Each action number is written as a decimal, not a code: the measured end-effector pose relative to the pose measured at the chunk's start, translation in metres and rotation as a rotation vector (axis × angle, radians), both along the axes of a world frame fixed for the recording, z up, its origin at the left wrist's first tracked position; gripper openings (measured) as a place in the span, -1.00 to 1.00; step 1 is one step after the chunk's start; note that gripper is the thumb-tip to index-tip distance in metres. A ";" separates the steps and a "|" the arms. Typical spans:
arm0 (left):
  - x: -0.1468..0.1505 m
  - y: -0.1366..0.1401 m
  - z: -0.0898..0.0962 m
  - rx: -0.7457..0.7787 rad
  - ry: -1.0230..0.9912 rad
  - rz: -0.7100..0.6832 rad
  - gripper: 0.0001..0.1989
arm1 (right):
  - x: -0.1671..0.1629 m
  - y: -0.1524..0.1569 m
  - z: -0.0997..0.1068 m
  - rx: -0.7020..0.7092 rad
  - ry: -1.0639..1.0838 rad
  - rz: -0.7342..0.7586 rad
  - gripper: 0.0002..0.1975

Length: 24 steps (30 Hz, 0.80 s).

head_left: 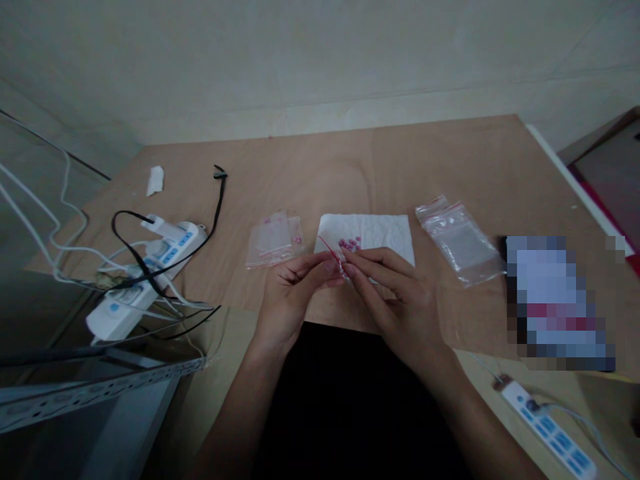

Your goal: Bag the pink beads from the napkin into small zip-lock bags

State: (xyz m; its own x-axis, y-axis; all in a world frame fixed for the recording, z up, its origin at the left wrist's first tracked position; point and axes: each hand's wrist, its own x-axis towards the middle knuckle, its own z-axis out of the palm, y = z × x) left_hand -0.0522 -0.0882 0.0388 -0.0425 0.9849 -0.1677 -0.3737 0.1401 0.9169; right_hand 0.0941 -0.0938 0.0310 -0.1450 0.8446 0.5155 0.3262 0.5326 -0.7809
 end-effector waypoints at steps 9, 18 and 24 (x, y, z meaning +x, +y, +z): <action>0.001 0.002 0.009 0.224 0.494 -0.103 -0.84 | 0.000 -0.002 0.004 -0.061 -0.043 0.057 -0.75; -0.001 -0.006 0.024 0.424 1.049 -0.291 -0.77 | 0.014 0.006 0.010 -0.074 -0.098 -0.005 -0.82; 0.005 -0.011 0.037 0.334 1.047 -0.168 -0.72 | 0.028 0.004 0.023 0.086 -0.230 -0.270 -0.87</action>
